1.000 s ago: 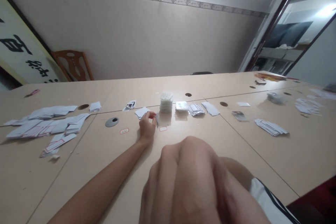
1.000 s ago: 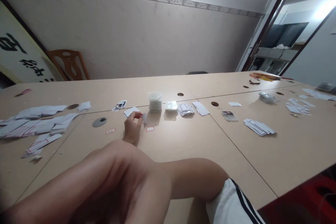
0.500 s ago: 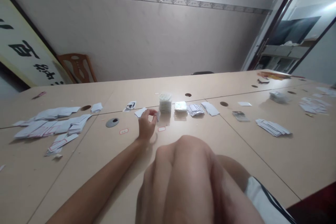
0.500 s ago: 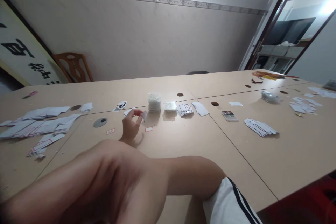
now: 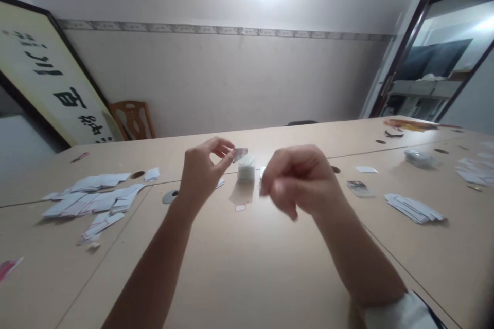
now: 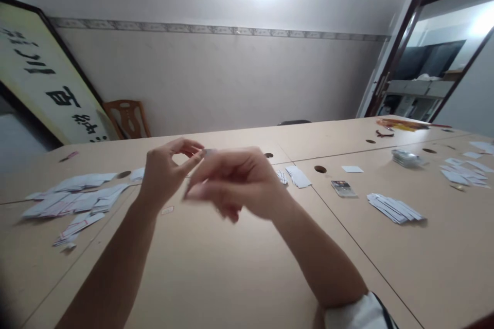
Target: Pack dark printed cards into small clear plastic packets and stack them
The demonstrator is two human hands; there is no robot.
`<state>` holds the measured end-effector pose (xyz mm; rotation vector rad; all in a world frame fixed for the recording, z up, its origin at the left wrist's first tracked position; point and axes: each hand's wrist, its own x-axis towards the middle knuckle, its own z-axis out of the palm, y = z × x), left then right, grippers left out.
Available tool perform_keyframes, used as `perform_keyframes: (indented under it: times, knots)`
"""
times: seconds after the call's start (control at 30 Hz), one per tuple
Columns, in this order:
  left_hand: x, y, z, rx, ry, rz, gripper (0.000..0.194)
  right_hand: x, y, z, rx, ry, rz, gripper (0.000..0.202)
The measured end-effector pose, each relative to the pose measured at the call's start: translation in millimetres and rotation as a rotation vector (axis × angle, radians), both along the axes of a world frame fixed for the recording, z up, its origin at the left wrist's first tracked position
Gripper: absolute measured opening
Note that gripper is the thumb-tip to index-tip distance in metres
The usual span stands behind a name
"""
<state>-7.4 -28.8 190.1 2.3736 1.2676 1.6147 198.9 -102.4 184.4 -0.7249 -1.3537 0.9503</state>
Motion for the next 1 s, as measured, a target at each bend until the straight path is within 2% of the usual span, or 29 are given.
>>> perform_keyframes:
  times: [0.03,0.1,0.2,0.37,0.47,0.6,0.67,0.73,0.8,0.87,0.93,1.0]
  knots:
    - [2.7,-5.7,0.3,0.066,0.016,0.033,0.011,1.4,12.1,4.9,0.03,-0.06,0.054,0.032]
    - [7.6,-12.2,-2.8,0.199,0.064,0.107,0.014,5.3,35.3,6.2,0.086,-0.23,0.122,0.05]
    - [12.5,-11.9,-10.7,0.364,0.128,0.161,0.012,10.7,63.8,-5.9,-0.04,-0.416,0.186,0.052]
    - [21.0,-4.4,-24.1,0.627,0.298,0.179,0.013,2.5,82.7,-24.2,-0.207,-0.215,0.259,0.052]
    - [30.0,-2.4,-33.1,0.672,0.374,0.147,0.015,-4.5,82.9,-26.2,-0.228,-0.122,0.228,0.044]
    - [40.2,-1.5,-44.3,0.668,0.392,0.125,0.016,-6.9,82.8,-26.8,-0.212,-0.136,0.105,0.03]
    - [41.3,-0.6,-47.3,0.643,0.397,0.094,0.012,-5.8,84.7,-27.8,-0.179,-0.125,0.045,0.028]
    - [38.7,2.8,-48.4,0.582,0.412,-0.011,0.007,-2.8,88.0,-28.5,-0.119,-0.077,-0.044,0.028]
    - [33.1,11.0,-49.6,0.457,0.398,-0.152,0.011,2.0,91.5,-27.8,-0.042,-0.026,-0.172,0.028]
    - [25.8,26.0,-54.4,0.257,0.328,-0.218,0.015,7.4,93.7,-25.4,0.016,-0.004,-0.281,0.028]
    - [18.0,47.1,-64.7,0.026,0.271,-0.171,0.017,11.5,93.9,-22.1,0.037,-0.003,-0.317,0.027]
    - [11.1,71.5,-79.0,-0.118,0.319,-0.035,0.014,13.5,92.6,-19.3,0.055,-0.038,-0.336,0.026]
